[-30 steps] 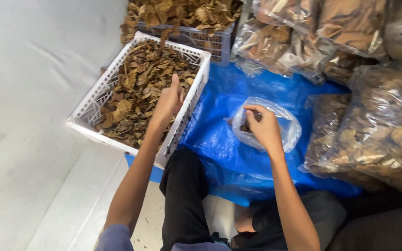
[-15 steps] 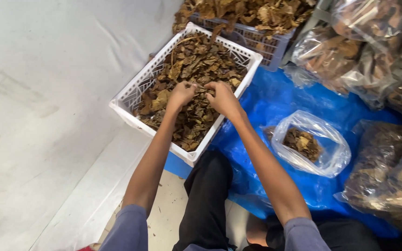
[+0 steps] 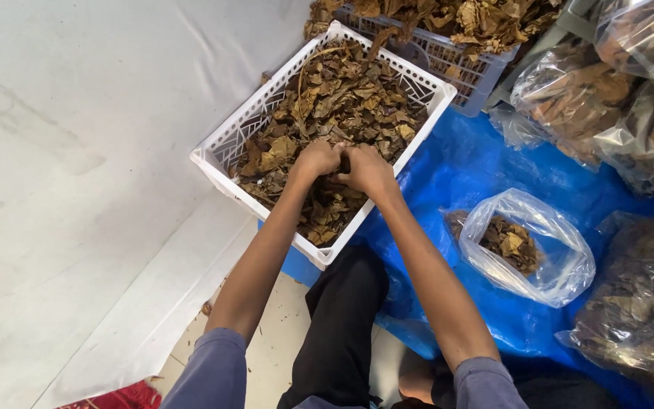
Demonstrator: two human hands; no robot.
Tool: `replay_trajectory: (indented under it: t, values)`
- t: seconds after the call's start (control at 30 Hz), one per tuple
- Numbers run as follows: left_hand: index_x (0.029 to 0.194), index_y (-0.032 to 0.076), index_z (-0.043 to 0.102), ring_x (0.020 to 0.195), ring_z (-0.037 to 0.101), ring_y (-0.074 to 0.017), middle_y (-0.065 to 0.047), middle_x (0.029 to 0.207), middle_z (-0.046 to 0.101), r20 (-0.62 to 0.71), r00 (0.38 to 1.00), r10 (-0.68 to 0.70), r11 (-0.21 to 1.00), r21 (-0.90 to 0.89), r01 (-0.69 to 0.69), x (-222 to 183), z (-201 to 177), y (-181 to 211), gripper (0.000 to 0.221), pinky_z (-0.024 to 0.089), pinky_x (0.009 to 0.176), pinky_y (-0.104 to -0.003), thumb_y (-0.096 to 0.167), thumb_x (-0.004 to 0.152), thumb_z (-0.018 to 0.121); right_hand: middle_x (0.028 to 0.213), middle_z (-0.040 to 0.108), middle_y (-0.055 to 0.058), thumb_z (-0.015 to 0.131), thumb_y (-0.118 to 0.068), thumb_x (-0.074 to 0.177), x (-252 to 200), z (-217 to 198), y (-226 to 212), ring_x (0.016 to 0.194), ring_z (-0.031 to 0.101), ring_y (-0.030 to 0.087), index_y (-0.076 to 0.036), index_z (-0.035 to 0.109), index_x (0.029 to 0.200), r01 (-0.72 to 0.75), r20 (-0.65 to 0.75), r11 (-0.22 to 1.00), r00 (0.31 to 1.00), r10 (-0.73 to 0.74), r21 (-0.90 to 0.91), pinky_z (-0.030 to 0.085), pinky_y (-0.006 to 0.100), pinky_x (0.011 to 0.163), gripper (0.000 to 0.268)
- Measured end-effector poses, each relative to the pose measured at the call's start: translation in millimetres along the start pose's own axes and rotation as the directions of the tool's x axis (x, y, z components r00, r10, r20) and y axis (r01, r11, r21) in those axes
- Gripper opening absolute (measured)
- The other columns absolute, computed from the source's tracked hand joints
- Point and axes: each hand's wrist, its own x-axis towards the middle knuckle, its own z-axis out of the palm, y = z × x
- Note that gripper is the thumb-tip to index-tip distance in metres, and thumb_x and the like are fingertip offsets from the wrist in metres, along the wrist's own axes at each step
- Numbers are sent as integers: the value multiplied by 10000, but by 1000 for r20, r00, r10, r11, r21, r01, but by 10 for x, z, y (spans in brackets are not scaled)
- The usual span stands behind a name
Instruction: The person sorts dried leaves from a white plastic crate into transparent plastic bags, picking up handfuls of leaves and placing them inside the bags.
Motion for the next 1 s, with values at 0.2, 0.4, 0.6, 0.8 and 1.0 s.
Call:
replay_trajectory:
  t: [0.2, 0.4, 0.6, 0.8, 1.0]
  values:
    - [1159, -73, 710, 729, 679, -329, -229, 879, 713, -10, 1000, -14, 995, -100, 13, -71, -36, -57, 645, 526, 717, -496, 451, 1045, 351, 1127, 606, 140, 718, -173, 959, -91, 23, -18, 1099, 658, 358, -83, 664, 1296, 33, -119, 995, 993, -21, 93, 609, 556, 833, 353]
    - [1098, 10, 719, 1069, 674, -342, -176, 1025, 739, -263, 963, -57, 998, -41, 48, -358, -207, 67, 567, 404, 1046, -527, 458, 1056, 374, 1035, 632, 177, 686, -69, 973, 48, 22, 97, 981, 705, 349, -3, 673, 1266, 144, -293, 913, 956, -29, 382, 638, 467, 741, 301]
    - [909, 13, 760, 871, 733, -384, -205, 841, 734, -355, 921, -159, 981, -162, 106, -646, -381, 212, 552, 558, 842, -541, 409, 1061, 407, 1052, 742, 154, 661, -200, 999, 159, -57, -127, 860, 757, 224, -71, 666, 1329, 209, -263, 789, 963, -62, 577, 645, 409, 764, 354]
    - [864, 30, 739, 628, 719, -280, -159, 719, 725, -350, 909, -228, 973, -54, 223, -455, -557, -25, 458, 606, 638, -476, 355, 1052, 478, 1488, 453, 276, 674, -231, 989, 433, 138, -124, 1404, 406, 532, -109, 520, 1501, 62, 24, 991, 998, -65, 121, 428, 659, 1112, 548]
    - [1009, -6, 772, 775, 744, -356, -258, 958, 748, -121, 948, -295, 942, 129, 309, -678, -649, -176, 475, 626, 671, -479, 386, 1039, 506, 1595, 321, 317, 770, -453, 909, 81, -191, -600, 1469, 301, 551, -92, 421, 1567, 63, 364, 996, 928, -84, 70, 373, 705, 1155, 827]
